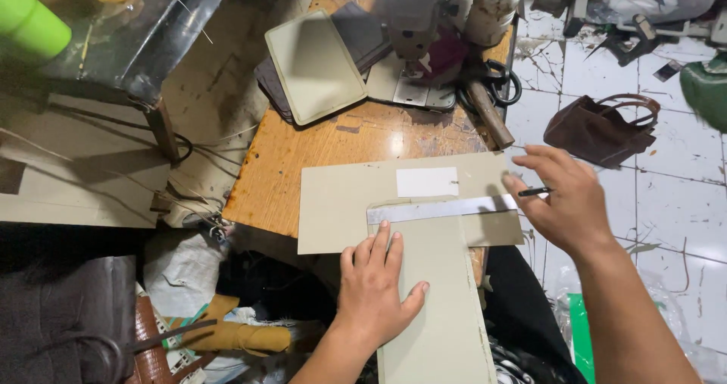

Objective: Measuring and marking leather components with a ruler and pen on a workbench

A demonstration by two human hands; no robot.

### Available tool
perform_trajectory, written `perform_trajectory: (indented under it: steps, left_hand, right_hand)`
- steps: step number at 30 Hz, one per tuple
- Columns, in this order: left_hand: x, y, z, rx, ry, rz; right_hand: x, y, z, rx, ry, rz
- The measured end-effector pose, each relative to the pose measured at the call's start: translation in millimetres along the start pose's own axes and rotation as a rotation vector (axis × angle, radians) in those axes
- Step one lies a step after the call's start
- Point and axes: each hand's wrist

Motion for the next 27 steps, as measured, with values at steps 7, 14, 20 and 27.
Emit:
perform_trajectory:
  steps: [7,14,20,27]
  left_hand:
    - [-2.2,5.1,-2.7,0.025,0.143,0.045]
    - [-13.2,23.3,-5.0,0.111,0.534,0.306]
    - [-33.7,57.5,-8.1,0.517,0.720,0.386]
    - [-110.0,113.9,-39.1,0.939,1.781,-0.159]
  right_hand:
    - [7.8,27.3,43.9,-0.260,0.352,-0.378]
    - [-0.5,34.6,45.6,-0.459,0.264,-0.355]
    - [14.1,23.1,17.7,-0.600,0.295,-0.449]
    - [21.5,17.1,0.2,-0.778,0.204,-0.430]
Point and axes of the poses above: each hand's wrist, its own y-axis away from the middle knuckle, its own x-axis out of the back of the hand, z = x × y, and after that the axes turned 1 degree about -y, right-handed
